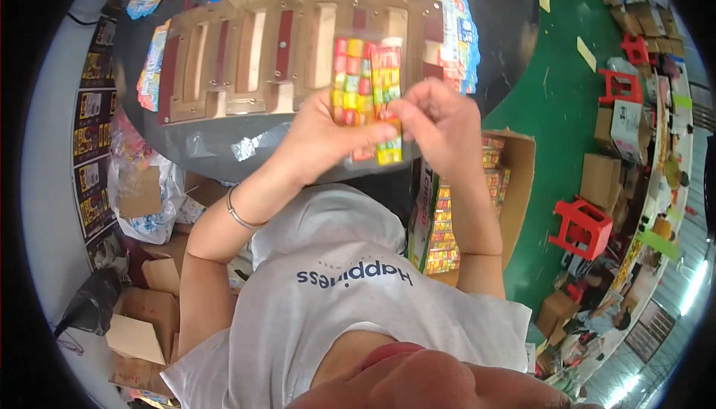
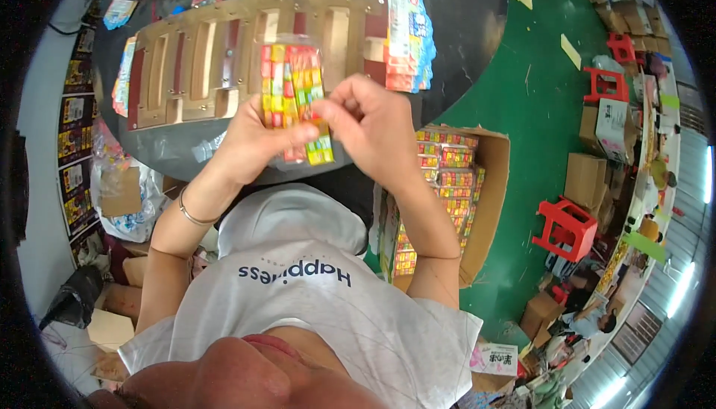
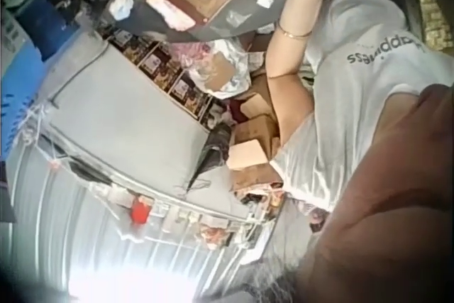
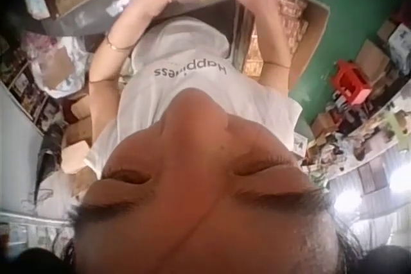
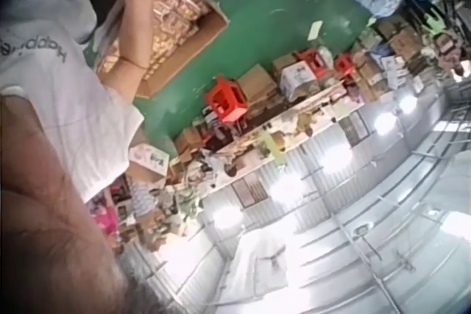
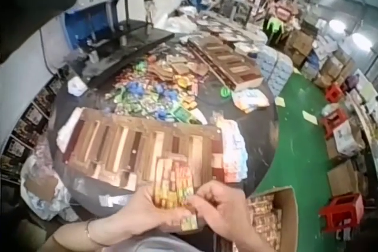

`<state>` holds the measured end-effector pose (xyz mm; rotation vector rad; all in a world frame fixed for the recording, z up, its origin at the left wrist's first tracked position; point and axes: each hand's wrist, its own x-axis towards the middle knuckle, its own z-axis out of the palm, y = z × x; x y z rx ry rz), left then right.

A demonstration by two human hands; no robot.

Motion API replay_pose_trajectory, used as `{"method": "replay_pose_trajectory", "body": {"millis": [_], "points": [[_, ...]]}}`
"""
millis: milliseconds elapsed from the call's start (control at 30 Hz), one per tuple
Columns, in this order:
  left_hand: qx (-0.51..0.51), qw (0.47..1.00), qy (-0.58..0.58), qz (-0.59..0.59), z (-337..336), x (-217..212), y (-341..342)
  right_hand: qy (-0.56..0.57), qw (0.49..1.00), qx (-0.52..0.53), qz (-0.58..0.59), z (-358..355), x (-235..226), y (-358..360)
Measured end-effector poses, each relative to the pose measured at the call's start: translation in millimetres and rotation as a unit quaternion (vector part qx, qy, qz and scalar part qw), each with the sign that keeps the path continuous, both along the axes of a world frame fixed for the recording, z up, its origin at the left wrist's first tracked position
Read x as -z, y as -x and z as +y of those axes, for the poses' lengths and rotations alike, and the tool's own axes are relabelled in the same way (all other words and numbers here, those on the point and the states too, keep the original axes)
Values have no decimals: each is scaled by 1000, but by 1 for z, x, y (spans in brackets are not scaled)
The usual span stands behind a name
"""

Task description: Placing toy strips into a rotating assembly jig and applying printed cardboard covers.

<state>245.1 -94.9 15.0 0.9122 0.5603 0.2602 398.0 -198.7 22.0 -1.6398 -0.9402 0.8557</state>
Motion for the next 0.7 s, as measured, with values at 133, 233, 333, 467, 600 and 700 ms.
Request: {"method": "replay_pose_trajectory", "body": {"millis": [133,233,333,467,600,700], "points": [[-89,995,33,16,60,-11,21,64,997,15,32,51,5,-44],[-42,991,124,-43,101,-8,38,115,988,29,-101,69,20,-58],[-34,997,65,18,102,-9,41,107,946,51,-302,75,22,-49],[-40,999,-14,23,93,2,42,212,861,94,-452,71,2,-19],[-24,999,-14,18,79,7,39,23,999,21,9,76,-5,26],[-93,993,70,-19,81,-4,49,16,997,29,71,90,-6,27]]}}
